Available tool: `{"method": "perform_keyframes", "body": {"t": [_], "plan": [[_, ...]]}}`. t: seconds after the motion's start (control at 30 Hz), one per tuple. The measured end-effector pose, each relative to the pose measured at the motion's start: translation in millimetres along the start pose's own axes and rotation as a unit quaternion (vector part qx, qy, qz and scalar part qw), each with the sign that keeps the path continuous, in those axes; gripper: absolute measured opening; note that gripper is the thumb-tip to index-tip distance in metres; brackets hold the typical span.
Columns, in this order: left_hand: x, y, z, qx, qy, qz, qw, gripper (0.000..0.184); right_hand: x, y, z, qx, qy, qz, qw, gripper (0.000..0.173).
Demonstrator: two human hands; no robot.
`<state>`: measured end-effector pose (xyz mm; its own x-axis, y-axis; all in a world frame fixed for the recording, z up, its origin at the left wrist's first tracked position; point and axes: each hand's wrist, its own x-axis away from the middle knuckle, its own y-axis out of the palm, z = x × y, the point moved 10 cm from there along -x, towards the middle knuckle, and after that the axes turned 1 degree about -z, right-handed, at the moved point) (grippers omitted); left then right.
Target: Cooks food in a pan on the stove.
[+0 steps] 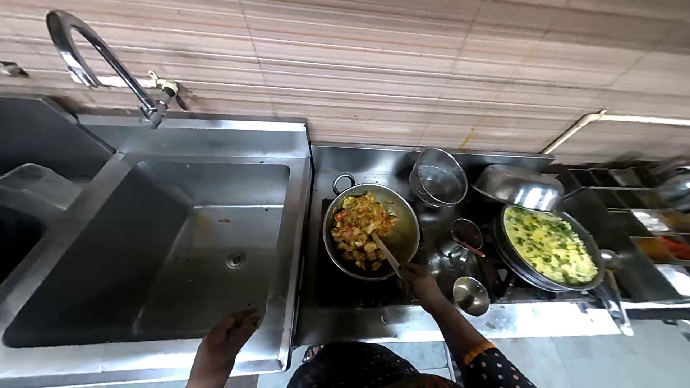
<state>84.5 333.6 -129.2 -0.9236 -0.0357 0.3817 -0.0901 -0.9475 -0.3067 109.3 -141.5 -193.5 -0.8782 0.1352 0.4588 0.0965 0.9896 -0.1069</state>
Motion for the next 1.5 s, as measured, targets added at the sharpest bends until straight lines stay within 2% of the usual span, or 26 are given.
{"method": "perform_keyframes", "body": {"t": [0.13,0.23,0.37,0.47,0.53,0.63,0.7,0.77,0.83,0.93,1.07,1.2,1.3,1.43,1.5], "plan": [[0.6,0.6,-3.0,-0.016,-0.007,0.008,1.0,0.036,10.4,-29.1,-35.4,0.211,-0.042,0.01,0.977,0.027],[2.7,-0.1,-7.0,-0.004,-0.013,0.014,1.0,0.036,24.6,-43.5,-66.4,0.382,-0.076,0.02,0.921,0.027],[5.8,1.4,-11.0,0.028,-0.019,0.03,0.999,0.035,44.8,-40.9,-97.3,0.517,-0.112,0.006,0.849,0.029],[5.6,4.5,-13.0,0.042,-0.02,0.038,0.998,0.032,60.5,-43.9,-116.2,0.545,-0.122,0.008,0.829,0.029],[6.3,8.3,-11.8,0.053,-0.022,0.038,0.998,0.032,69.0,-53.3,-126.0,0.507,-0.142,0.003,0.85,0.024],[8.2,11.9,-6.3,0.063,-0.032,0.036,0.997,0.033,79.6,-56.4,-120.8,0.492,-0.141,-0.073,0.856,0.024],[7.7,14.4,-0.2,0.058,-0.027,0.035,0.997,0.036,85.6,-44.1,-105.6,0.53,-0.136,-0.13,0.827,0.029],[6.5,16.9,4.0,0.053,-0.02,0.038,0.998,0.036,84.9,-30.9,-88.0,0.591,-0.123,-0.15,0.783,0.031],[6.4,20.1,5.0,0.053,-0.016,0.036,0.998,0.036,73.5,-27.8,-75.0,0.66,-0.058,-0.138,0.736,0.036],[5.6,24.2,8.0,0.043,-0.006,0.027,0.999,0.036,42.8,-45.6,-72.4,0.704,-0.004,-0.101,0.703,0.044],[10.2,23.6,10.5,0.03,-0.012,0.033,0.999,0.032,27.8,-72.4,-92.4,0.705,-0.066,-0.029,0.706,0.039],[16.6,24.5,7.5,0.051,-0.015,0.042,0.998,0.033,49.7,-95.0,-108.0,0.652,-0.089,0.007,0.753,0.025],[20.9,24.0,-2.0,0.062,-0.018,0.041,0.997,0.035,64.9,-108.1,-106.8,0.596,-0.136,0.034,0.79,0.03],[18.5,22.1,-6.9,0.065,-0.021,0.037,0.997,0.035,55.6,-117.6,-51.6,0.486,-0.082,0.039,0.869,0.038],[18.0,20.9,-4.8,0.063,-0.015,0.036,0.997,0.035,48.0,-107.9,-17.3,0.459,-0.052,0.047,0.886,0.033]]}}
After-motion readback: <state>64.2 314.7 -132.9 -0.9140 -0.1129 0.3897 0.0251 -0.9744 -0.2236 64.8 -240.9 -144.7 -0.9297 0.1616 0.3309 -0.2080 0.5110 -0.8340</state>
